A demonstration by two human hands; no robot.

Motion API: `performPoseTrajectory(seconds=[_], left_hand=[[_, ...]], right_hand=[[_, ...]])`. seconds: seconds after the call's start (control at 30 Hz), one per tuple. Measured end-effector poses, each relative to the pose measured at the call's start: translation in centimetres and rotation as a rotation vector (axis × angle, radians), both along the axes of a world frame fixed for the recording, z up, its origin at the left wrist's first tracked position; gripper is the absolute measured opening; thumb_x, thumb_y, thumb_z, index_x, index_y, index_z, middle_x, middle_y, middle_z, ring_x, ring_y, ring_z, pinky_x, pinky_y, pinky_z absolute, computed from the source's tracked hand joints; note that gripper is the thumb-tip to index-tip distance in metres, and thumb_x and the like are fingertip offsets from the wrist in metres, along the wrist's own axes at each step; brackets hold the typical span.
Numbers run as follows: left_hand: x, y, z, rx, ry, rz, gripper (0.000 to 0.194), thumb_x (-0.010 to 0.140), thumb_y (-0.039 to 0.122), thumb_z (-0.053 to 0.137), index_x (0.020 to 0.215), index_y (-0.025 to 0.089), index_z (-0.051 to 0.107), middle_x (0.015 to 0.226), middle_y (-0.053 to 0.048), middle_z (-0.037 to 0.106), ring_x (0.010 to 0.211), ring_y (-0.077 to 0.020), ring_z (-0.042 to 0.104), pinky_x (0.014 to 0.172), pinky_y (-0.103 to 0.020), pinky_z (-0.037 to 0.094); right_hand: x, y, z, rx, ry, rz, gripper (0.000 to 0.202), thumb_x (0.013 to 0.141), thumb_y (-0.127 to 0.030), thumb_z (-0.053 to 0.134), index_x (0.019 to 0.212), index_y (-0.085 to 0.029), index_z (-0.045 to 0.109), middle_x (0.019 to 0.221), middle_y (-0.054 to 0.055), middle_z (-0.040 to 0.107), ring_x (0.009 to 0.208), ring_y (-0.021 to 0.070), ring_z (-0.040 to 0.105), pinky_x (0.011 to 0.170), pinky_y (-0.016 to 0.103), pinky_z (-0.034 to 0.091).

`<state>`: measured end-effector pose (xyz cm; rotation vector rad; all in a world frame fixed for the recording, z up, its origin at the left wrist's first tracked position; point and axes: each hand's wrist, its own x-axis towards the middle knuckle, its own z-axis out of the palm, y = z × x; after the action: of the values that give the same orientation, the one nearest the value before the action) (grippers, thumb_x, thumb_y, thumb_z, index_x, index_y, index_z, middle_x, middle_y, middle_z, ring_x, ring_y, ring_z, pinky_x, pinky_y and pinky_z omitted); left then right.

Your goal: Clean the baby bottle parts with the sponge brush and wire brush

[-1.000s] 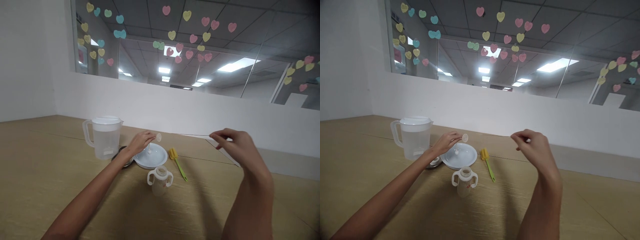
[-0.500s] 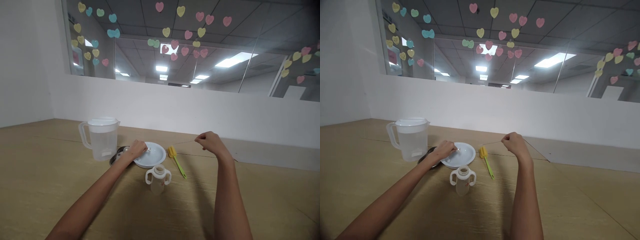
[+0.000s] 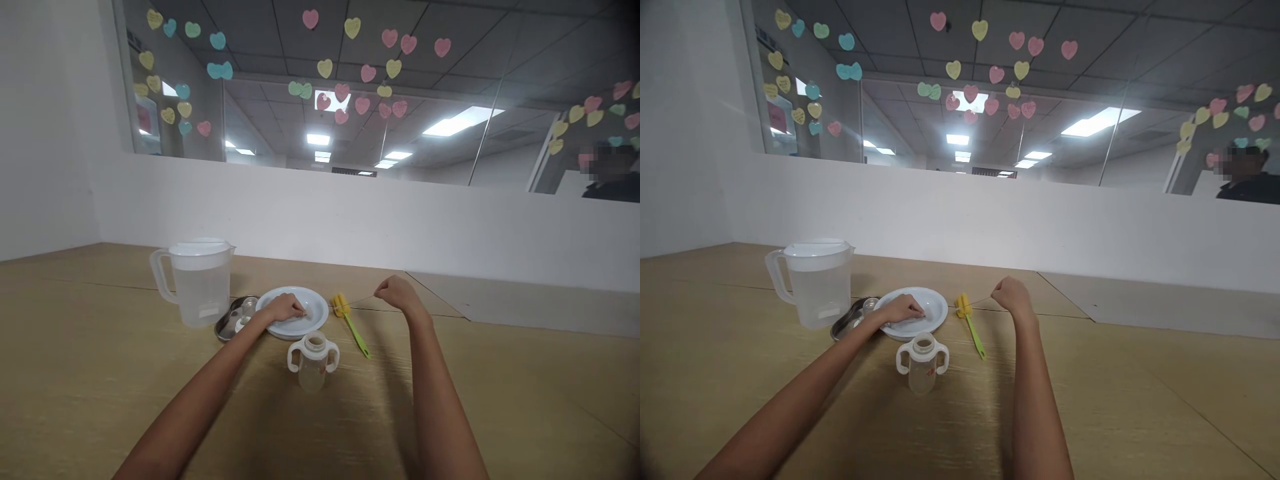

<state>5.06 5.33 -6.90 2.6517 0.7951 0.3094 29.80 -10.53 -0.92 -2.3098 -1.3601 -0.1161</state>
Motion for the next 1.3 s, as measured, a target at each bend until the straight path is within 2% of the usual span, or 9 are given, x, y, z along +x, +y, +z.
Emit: performPoseTrajectory(seconds=[0.17,0.3,0.47,0.6,0.67,0.83,1.03,1.17,1.3], left_hand=[[-0.7,0.0,1.3,-0.178,-0.191,-0.060,0.035,0.073,0.039,0.054,0.088,0.011,0.069,0.095,-0.007,0.068,0.087,-0.0186,0.059,0.075,-0.023,0.042],[-1.5,-0.5,2.9,-0.259,-0.332,-0.059,0.042,0.072,0.046,0.054,0.090,0.011,0.068,0.096,-0.009,0.067,0.089,-0.0189,0.057,0.076,-0.026,0.041],[-2.0,-2.1,5.5,-0.424,-0.644,-0.016,0.037,0.066,0.045,0.063,0.083,0.012,0.068,0.098,-0.009,0.066,0.092,-0.0193,0.057,0.082,-0.029,0.040],[-2.5,-4.0,7.7,-0.379,-0.771,0.019,0.034,0.065,0.041,0.066,0.084,0.014,0.069,0.099,-0.009,0.067,0.097,-0.0205,0.056,0.087,-0.031,0.039],[-2.9,-4.8,8.5,-0.332,-0.804,0.023,0.034,0.065,0.040,0.066,0.087,0.014,0.069,0.098,-0.008,0.067,0.098,-0.0206,0.056,0.088,-0.031,0.040],[-3.7,-6.7,9.7,-0.260,-0.820,-0.010,0.030,0.067,0.039,0.066,0.085,0.015,0.069,0.093,-0.007,0.068,0.094,-0.0201,0.058,0.085,-0.030,0.042],[-3.2,-9.6,10.0,-0.285,-0.706,-0.096,0.026,0.067,0.036,0.065,0.079,0.014,0.069,0.086,-0.007,0.069,0.085,-0.0197,0.061,0.077,-0.029,0.046],[-3.1,-11.0,10.1,-0.288,-0.592,-0.140,0.024,0.068,0.035,0.064,0.079,0.014,0.069,0.085,-0.005,0.069,0.083,-0.0189,0.060,0.075,-0.028,0.046],[-3.1,-11.4,10.2,-0.248,-0.511,-0.163,0.025,0.068,0.035,0.063,0.079,0.014,0.071,0.082,-0.004,0.069,0.080,-0.0184,0.059,0.070,-0.027,0.045]], right_hand=[[0.3,0.7,-0.5,0.011,0.019,-0.029,0.020,0.068,-0.020,0.057,0.080,-0.013,0.072,0.081,0.010,0.069,0.080,0.0223,0.062,0.059,0.024,0.040],[-0.3,1.8,-1.1,0.000,0.037,0.003,0.020,0.071,-0.023,0.056,0.082,-0.015,0.071,0.082,0.008,0.069,0.078,0.0184,0.063,0.060,0.021,0.040],[-2.0,3.8,-2.7,-0.084,0.025,0.049,0.021,0.071,-0.021,0.056,0.084,-0.015,0.070,0.085,0.008,0.069,0.079,0.0172,0.063,0.058,0.020,0.039],[-3.4,5.1,-4.5,-0.225,0.001,0.091,0.016,0.067,-0.018,0.059,0.078,-0.012,0.070,0.079,0.011,0.068,0.074,0.0188,0.063,0.056,0.021,0.040],[-3.9,5.5,-5.2,-0.299,-0.011,0.106,0.016,0.068,-0.019,0.062,0.081,-0.011,0.068,0.082,0.012,0.068,0.075,0.0192,0.063,0.059,0.022,0.042],[-4.4,6.2,-6.8,-0.478,-0.028,0.131,0.023,0.082,-0.029,0.057,0.096,-0.011,0.059,0.096,0.007,0.062,0.084,0.0162,0.059,0.073,0.033,0.048],[-4.7,6.6,-7.9,-0.648,0.015,0.195,0.020,0.084,-0.028,0.054,0.092,-0.011,0.059,0.091,0.004,0.061,0.080,0.0142,0.059,0.072,0.033,0.049],[-4.9,6.1,-7.1,-0.647,0.024,0.234,0.017,0.083,-0.028,0.056,0.084,-0.011,0.060,0.083,0.003,0.062,0.073,0.0123,0.059,0.068,0.030,0.049],[-4.8,5.0,-5.0,-0.526,0.016,0.254,0.008,0.071,-0.020,0.064,0.070,-0.012,0.064,0.074,0.006,0.066,0.066,0.0137,0.060,0.057,0.022,0.043]])
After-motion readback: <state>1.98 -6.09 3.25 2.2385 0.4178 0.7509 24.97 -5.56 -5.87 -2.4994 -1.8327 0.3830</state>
